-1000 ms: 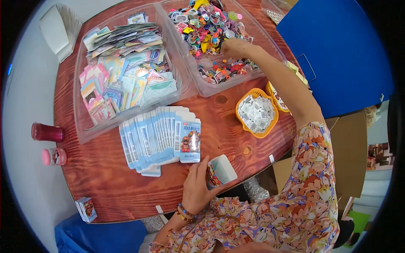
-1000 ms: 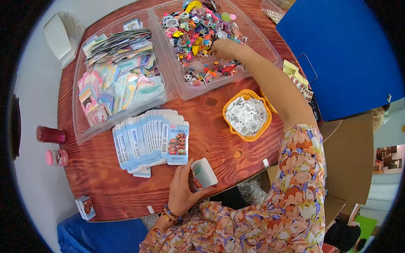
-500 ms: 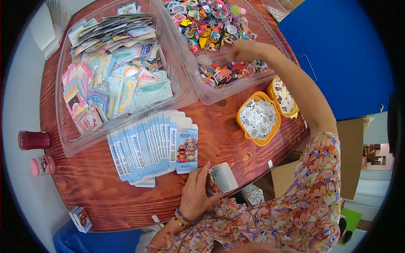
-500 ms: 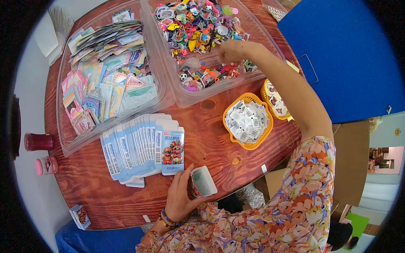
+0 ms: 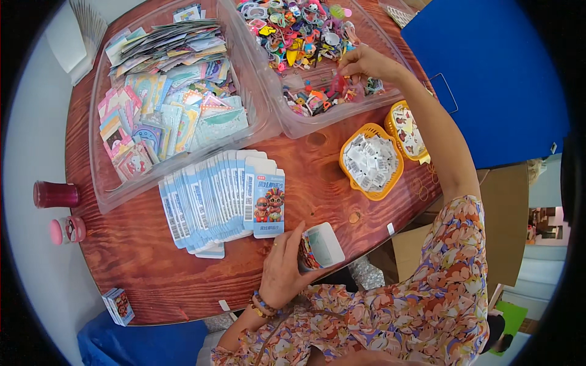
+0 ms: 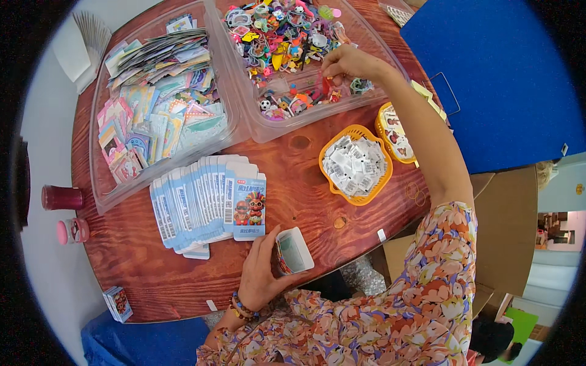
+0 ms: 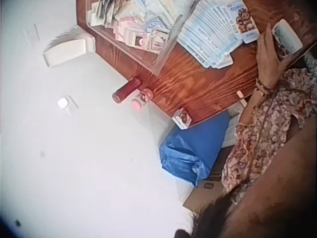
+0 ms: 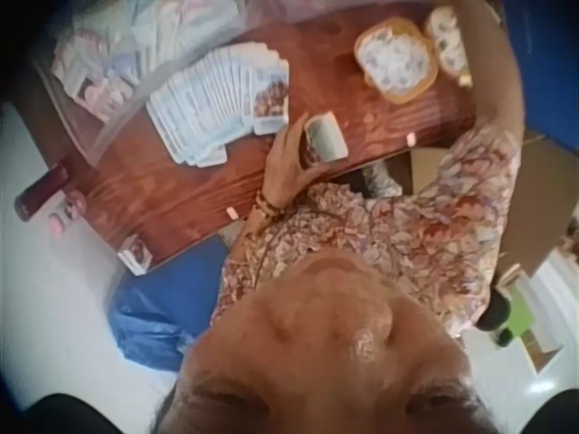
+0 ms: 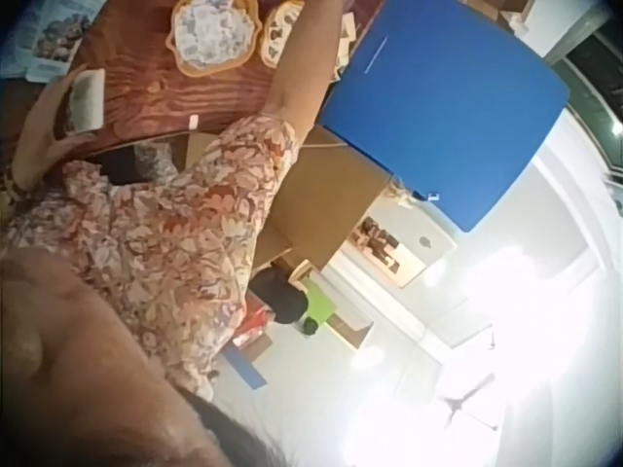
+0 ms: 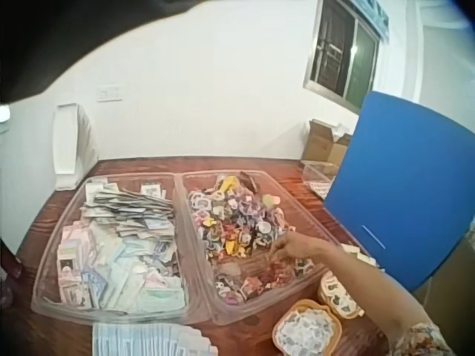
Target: Packing small toy items and cards into individual plastic bags and placing them into boxes.
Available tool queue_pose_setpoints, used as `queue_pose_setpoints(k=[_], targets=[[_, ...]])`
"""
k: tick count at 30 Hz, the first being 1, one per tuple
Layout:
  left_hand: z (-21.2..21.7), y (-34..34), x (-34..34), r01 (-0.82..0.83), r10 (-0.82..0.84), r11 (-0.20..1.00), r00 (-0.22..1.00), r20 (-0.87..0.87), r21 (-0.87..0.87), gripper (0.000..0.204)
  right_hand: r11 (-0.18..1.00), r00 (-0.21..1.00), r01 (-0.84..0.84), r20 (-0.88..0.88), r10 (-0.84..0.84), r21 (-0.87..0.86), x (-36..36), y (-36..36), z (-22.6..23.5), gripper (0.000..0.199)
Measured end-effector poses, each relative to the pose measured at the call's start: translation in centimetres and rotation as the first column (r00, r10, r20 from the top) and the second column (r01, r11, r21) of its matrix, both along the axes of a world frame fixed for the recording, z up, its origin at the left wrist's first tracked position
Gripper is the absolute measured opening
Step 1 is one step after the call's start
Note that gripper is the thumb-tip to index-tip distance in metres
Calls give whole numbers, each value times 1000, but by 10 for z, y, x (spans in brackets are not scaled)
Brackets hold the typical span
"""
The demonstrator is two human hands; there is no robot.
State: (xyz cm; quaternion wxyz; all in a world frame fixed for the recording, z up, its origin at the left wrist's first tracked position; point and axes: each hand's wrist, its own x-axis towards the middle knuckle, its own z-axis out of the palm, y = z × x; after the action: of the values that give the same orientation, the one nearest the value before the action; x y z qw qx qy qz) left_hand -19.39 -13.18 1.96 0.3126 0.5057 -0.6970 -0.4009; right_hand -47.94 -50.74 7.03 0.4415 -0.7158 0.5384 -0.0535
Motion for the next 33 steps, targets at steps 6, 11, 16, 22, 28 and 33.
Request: queue_pose_setpoints(k=[6,11,16,22,28,33], targets=[[3,10,1,-41,41,999,997,63,-8,94,992,993,92,84,-85,-82,-8,14,11,13],[2,12,4,-91,97,990,994,55,-106,91,983,960,128,265,-88,-135,-5,24,12,15],[10,7,5,-122,132,985,989,72,-124,90,973,974,150,194,-115,-178,1,37,29,15],[7,9,5,-139,156,974,984,85,-177,89,968,998,66,27,-62,-241,3,36,29,11],[3,16,-2,-110,113,992,992,56,-60,88,980,966,-141,-236,105,-141,22,16,5,16],[3,3,-4,-40,37,998,998,57,47,92,837,669,-546,-621,409,-38,26,-4,-26,15]])
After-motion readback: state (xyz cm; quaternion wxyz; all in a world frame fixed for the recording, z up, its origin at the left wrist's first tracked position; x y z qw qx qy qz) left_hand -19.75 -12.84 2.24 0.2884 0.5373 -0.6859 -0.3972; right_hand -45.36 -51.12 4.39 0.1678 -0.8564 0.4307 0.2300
